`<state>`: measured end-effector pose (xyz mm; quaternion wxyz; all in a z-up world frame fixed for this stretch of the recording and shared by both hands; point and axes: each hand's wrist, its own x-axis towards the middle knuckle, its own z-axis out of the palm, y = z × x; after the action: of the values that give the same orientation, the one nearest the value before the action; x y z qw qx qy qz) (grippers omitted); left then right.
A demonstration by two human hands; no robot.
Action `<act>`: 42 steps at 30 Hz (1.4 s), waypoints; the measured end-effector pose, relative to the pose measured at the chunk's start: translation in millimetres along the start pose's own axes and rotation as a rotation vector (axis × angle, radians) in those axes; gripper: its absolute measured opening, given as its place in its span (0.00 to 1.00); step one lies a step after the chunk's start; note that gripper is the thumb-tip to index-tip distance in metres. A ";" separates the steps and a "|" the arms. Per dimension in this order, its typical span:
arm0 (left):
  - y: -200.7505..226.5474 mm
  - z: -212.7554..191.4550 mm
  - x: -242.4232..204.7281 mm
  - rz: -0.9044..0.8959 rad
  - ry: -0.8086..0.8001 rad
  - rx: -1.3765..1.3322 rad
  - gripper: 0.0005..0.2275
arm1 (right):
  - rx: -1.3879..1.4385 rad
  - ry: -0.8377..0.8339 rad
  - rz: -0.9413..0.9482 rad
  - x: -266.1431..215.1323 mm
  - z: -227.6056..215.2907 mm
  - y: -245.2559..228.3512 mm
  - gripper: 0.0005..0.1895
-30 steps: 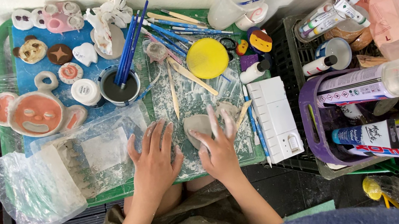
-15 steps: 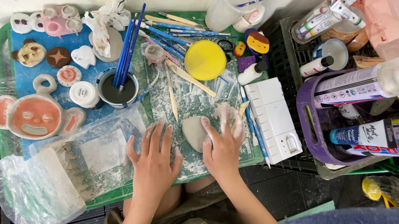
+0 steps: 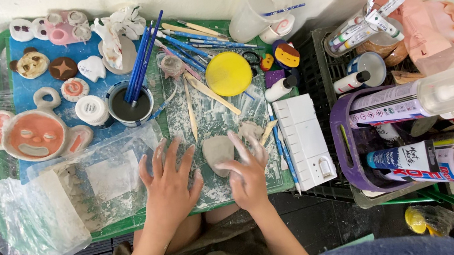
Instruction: The person shapes a piece of clay by hand, using a small wooden tool to smooth the edges and surface.
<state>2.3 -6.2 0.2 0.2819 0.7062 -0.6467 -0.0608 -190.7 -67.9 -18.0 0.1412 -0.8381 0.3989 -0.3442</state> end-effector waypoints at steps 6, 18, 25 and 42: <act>2.1 2.9 16.6 0.025 -0.027 -0.010 0.23 | -0.279 0.014 0.678 9.7 -29.0 9.7 0.20; -1.1 10.1 38.6 0.004 0.028 0.151 0.22 | 0.028 -0.005 0.820 12.8 -64.3 7.3 0.31; -1.9 13.4 32.0 -0.013 0.037 0.132 0.25 | 0.016 -0.265 0.595 30.7 -83.7 10.2 0.25; -1.7 14.1 33.1 0.011 0.004 0.073 0.23 | -0.199 -0.561 0.487 88.1 -83.5 -6.8 0.34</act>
<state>2.6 -42.1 -3.2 0.2573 0.7126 -0.6518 -0.0341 -205.3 -127.8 86.9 0.2404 -0.7901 0.5637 -0.0176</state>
